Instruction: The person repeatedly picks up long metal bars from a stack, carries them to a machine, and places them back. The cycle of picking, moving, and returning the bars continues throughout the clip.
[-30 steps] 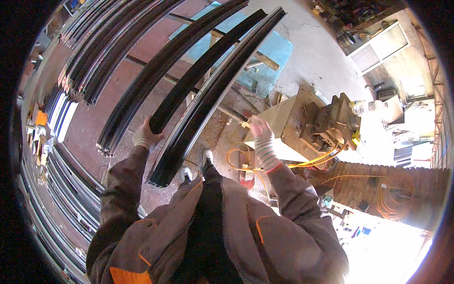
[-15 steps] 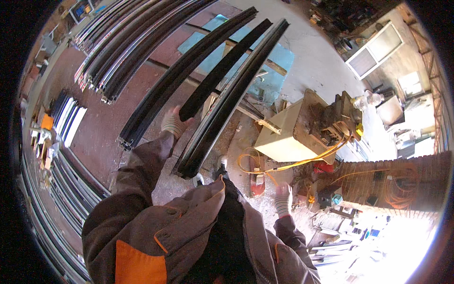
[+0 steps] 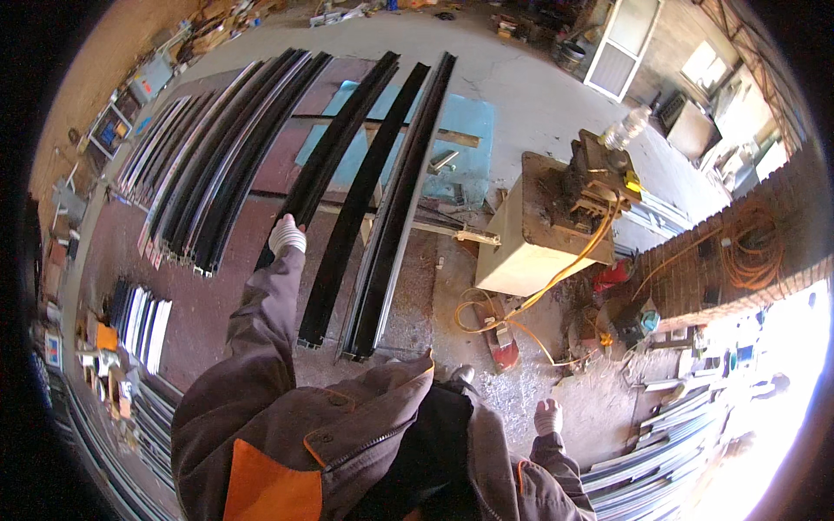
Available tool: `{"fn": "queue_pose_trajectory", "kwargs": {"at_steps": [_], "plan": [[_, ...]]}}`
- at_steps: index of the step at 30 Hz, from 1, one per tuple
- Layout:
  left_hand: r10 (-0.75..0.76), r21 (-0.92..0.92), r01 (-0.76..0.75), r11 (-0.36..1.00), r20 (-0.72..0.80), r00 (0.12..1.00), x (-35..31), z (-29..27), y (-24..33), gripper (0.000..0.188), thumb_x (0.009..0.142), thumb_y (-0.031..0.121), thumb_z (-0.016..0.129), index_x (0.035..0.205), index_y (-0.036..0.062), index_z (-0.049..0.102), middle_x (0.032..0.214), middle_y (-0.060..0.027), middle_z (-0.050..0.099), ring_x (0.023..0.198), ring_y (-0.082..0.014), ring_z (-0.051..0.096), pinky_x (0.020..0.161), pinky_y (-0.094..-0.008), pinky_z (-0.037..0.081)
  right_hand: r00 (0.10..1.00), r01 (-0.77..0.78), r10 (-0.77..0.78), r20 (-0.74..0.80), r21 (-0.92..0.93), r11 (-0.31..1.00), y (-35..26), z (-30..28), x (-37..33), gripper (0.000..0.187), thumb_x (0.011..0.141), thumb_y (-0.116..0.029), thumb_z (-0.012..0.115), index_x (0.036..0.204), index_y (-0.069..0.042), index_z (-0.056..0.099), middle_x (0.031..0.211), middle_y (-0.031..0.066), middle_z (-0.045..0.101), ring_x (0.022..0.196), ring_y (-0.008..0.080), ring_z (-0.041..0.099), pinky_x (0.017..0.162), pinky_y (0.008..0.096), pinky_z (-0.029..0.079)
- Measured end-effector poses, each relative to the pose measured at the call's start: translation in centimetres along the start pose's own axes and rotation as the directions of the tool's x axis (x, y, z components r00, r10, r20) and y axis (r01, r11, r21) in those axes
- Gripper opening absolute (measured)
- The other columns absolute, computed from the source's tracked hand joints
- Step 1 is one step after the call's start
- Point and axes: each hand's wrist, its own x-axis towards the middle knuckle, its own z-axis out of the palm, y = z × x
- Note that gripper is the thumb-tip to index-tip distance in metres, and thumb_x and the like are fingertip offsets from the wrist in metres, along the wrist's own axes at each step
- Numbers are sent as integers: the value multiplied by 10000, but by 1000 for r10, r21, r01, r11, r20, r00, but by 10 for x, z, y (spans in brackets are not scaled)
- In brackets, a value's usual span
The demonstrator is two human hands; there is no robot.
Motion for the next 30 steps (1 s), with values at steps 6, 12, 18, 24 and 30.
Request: {"fn": "queue_pose_trajectory", "kwargs": {"at_steps": [6, 12, 18, 24, 30], "plan": [[-72, -167, 73, 983, 12, 997, 7, -18, -8, 365, 845, 389, 713, 1060, 109, 619, 1027, -166, 710, 993, -388, 676, 802, -499, 539, 963, -250, 251, 103, -21, 968, 25, 39, -56, 354, 856, -346, 674, 1089, -79, 680, 1052, 230, 670, 1015, 403, 640, 883, 456, 529], [-29, -66, 22, 998, -107, 994, -8, -66, -15, 393, 832, 449, 705, 1018, 107, 652, 1032, -165, 705, 985, -386, 674, 796, -500, 538, 972, -223, 214, 96, 92, 970, 24, 73, -90, 333, 837, -321, 694, 1063, -77, 685, 1045, 244, 666, 962, 419, 651, 862, 464, 536], [-16, -65, 7, 998, -144, 990, -78, -124, -43, 431, 833, 500, 698, 1031, 120, 654, 1034, -156, 700, 970, -378, 670, 794, -495, 526, 990, -136, 127, 55, 237, 962, 14, 78, -97, 379, 848, -323, 691, 1095, -36, 668, 1061, 244, 656, 1013, 427, 631, 889, 478, 522], [52, -105, -92, 990, -335, 941, -186, -163, -82, 450, 794, 458, 772, 1016, 84, 656, 1011, -159, 693, 921, -355, 661, 801, -454, 510, 998, 61, -52, -33, 369, 927, -6, 40, -81, 395, 847, -301, 683, 1127, -22, 663, 1078, 248, 652, 1030, 422, 625, 894, 481, 515], [95, -457, -308, 834, -431, 897, -296, -183, -91, 379, 754, 329, 850, 843, 31, 634, 765, -104, 682, 677, -210, 610, 695, -375, 495, 845, 518, -392, -365, 374, 769, -41, -46, -72, 365, 853, -233, 672, 1149, -23, 627, 1126, 229, 634, 1042, 425, 609, 878, 471, 523]]}}
